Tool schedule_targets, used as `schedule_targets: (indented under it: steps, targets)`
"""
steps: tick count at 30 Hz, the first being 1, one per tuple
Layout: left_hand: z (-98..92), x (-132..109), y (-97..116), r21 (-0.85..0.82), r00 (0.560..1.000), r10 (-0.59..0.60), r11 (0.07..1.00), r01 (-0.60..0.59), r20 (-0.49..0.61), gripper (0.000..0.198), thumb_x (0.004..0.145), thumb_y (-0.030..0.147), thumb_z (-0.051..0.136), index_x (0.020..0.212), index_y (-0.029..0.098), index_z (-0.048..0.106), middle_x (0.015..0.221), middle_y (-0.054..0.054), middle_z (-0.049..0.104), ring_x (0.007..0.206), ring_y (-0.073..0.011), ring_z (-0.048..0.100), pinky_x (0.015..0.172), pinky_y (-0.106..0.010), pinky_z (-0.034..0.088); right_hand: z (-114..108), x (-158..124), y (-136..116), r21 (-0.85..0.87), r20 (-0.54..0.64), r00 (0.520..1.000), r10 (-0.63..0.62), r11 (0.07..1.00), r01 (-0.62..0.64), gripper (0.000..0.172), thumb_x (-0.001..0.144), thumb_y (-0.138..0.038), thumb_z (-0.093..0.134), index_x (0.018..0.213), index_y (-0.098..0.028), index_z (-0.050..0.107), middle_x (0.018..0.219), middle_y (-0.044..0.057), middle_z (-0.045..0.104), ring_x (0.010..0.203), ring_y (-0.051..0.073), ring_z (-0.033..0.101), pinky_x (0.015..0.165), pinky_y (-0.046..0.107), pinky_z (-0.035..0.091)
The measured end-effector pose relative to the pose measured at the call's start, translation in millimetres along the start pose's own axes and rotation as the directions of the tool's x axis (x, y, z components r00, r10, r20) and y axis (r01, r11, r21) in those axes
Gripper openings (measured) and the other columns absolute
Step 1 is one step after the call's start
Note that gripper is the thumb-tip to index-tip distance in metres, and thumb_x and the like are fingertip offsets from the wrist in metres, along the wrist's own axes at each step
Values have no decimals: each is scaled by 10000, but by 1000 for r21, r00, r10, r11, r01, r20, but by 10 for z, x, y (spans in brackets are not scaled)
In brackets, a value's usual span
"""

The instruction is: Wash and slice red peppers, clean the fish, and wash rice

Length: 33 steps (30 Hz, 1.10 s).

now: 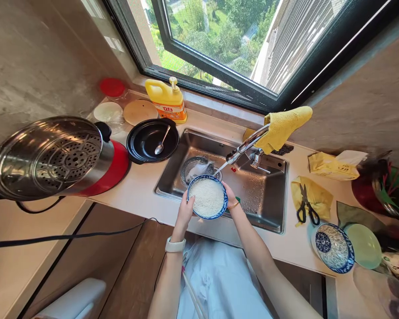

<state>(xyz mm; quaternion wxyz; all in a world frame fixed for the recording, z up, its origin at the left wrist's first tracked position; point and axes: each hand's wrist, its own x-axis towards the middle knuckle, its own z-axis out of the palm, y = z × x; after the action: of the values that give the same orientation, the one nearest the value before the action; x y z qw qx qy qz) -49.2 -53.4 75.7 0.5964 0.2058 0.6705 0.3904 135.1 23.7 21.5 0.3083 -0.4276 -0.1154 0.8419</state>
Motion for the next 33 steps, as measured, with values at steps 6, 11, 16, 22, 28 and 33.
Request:
schedule_targets:
  steps: [6,11,16,22,28,33]
  targets:
    - [19,507,79,-72,983,83,995,-72,166,565,865,476,502,1336,164,477,1295,-129,596,1094,-224,605,875,-339,526,-149,-65,-467,-103,-4,978,211,972,-210,471,937,-523,408,1149,-159,619,945,82,750,948,226,700,941,445,521]
    - [209,902,243,154,942,301,934,-322,146,499,916,438,436,1301,135,528,1349,-133,565,1268,-226,499,1079,-366,374,-247,-57,-530,-75,-138,989,-48,996,38,294,925,-303,491,1166,-187,612,948,51,755,925,217,709,886,403,571]
    - [443,872,432,616,773,627,574,-539,93,574,922,383,431,1432,122,391,1484,-171,407,1406,-265,319,1151,-447,259,-261,19,-446,14,-199,961,-190,980,197,284,908,-294,492,1138,-196,626,1021,48,746,1055,222,671,932,410,553]
    - [758,713,633,803,624,661,55,-593,416,885,813,586,553,1497,99,274,1601,-186,56,1477,-337,-15,1174,-533,46,-188,43,-510,24,-148,950,-275,959,281,323,928,-359,451,1152,-205,625,1122,40,719,1141,205,626,979,397,518]
    - [991,805,527,789,674,501,-32,-613,544,971,712,688,600,1471,138,345,1575,-194,197,1462,-373,101,1164,-529,81,-165,61,-445,23,-97,958,-271,961,275,325,919,-363,463,1160,-223,630,1123,27,719,1138,196,628,965,355,528]
    - [984,760,464,815,714,456,-45,-578,532,659,774,487,641,1332,161,512,1474,-196,389,1398,-377,262,1131,-546,163,-209,105,-334,18,-119,964,-238,970,242,312,911,-376,485,1160,-241,615,1091,18,730,1085,195,657,920,366,551]
